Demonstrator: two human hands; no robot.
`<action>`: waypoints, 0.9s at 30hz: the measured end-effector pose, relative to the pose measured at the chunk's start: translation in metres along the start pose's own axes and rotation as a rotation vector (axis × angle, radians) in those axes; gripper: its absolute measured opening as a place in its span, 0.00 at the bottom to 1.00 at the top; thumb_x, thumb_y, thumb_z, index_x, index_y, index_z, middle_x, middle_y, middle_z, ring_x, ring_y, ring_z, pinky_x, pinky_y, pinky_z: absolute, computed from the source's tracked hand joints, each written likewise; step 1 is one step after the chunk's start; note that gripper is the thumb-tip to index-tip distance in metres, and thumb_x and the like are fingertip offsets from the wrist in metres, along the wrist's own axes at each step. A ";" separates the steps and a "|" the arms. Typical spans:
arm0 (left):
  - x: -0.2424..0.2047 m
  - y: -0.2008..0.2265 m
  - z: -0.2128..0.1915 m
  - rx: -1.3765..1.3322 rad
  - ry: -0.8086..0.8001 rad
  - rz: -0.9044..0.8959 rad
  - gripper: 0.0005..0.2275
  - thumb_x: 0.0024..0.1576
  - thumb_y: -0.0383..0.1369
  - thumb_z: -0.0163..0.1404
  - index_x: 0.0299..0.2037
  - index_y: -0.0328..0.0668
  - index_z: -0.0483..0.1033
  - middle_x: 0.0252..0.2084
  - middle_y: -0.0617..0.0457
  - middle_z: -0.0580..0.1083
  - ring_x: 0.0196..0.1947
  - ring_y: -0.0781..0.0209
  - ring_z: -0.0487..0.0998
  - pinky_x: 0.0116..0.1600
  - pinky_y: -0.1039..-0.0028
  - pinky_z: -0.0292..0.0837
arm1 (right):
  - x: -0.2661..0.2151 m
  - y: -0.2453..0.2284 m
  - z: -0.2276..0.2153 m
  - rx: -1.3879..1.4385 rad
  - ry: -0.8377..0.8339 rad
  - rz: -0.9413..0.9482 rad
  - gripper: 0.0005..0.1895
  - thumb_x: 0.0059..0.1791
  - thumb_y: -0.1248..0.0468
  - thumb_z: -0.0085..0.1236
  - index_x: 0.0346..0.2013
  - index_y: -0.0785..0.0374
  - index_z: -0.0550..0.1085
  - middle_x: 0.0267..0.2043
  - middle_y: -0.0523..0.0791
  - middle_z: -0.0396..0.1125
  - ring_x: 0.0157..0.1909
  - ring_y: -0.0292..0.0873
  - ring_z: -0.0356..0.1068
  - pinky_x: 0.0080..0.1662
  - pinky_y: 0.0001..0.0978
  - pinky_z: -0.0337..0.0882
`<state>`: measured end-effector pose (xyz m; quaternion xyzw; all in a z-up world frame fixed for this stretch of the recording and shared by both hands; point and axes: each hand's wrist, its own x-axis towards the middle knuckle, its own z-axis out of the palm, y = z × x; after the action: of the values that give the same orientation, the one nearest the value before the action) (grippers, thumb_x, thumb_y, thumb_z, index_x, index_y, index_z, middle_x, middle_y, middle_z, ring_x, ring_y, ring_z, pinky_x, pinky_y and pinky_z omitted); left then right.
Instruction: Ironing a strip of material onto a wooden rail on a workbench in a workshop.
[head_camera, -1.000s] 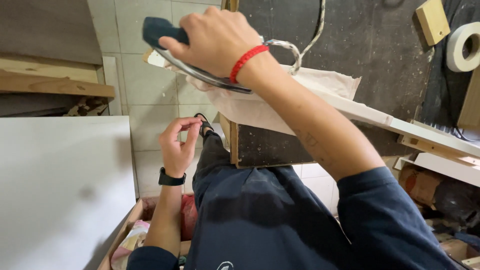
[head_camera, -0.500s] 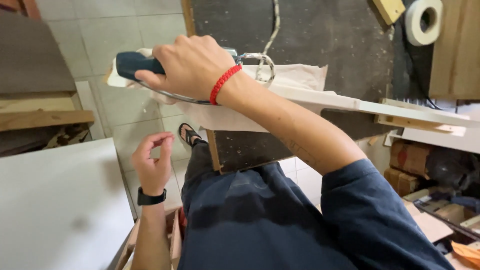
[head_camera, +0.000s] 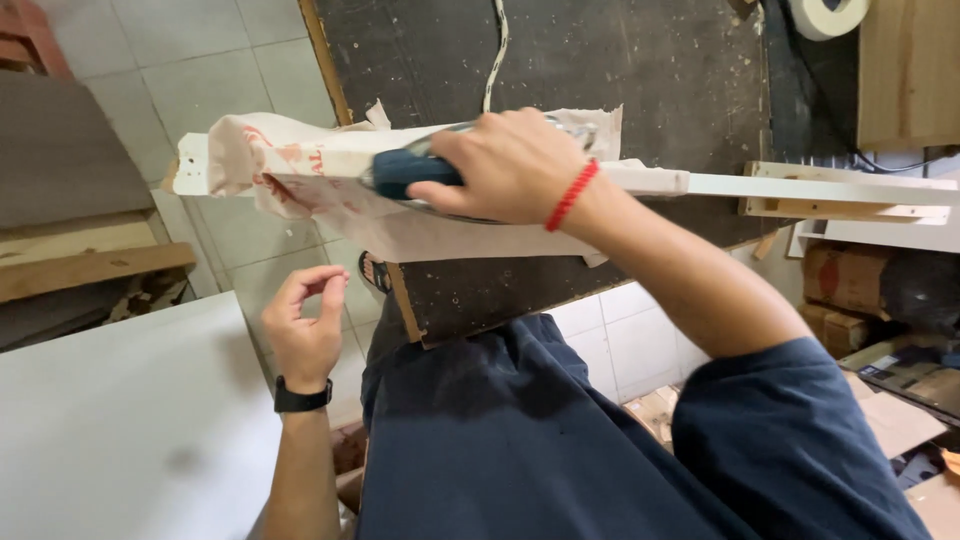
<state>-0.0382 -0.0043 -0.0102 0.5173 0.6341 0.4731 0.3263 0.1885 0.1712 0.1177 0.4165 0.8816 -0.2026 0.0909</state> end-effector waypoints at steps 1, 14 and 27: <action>0.001 0.001 0.002 -0.011 -0.005 -0.003 0.02 0.59 0.25 0.54 0.37 0.36 0.79 0.32 0.47 0.78 0.34 0.55 0.80 0.44 0.69 0.74 | -0.007 0.009 0.001 -0.008 -0.019 0.024 0.29 0.49 0.35 0.42 0.35 0.57 0.74 0.24 0.56 0.71 0.32 0.64 0.75 0.37 0.52 0.72; 0.002 0.016 0.013 -0.001 -0.021 -0.014 0.02 0.59 0.26 0.55 0.37 0.37 0.80 0.31 0.48 0.78 0.32 0.58 0.80 0.43 0.71 0.73 | -0.072 0.081 -0.002 -0.072 -0.079 0.172 0.24 0.49 0.39 0.43 0.35 0.54 0.73 0.25 0.52 0.72 0.36 0.59 0.75 0.41 0.50 0.73; -0.001 0.022 0.014 0.000 -0.016 -0.019 0.04 0.59 0.27 0.50 0.36 0.39 0.79 0.36 0.52 0.78 0.37 0.62 0.78 0.45 0.75 0.75 | -0.089 0.111 0.009 -0.194 -0.144 0.212 0.25 0.53 0.41 0.37 0.34 0.57 0.70 0.22 0.51 0.69 0.27 0.58 0.70 0.31 0.48 0.67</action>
<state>-0.0179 -0.0012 0.0053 0.5150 0.6363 0.4661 0.3358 0.3305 0.1685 0.1074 0.4807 0.8395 -0.1352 0.2143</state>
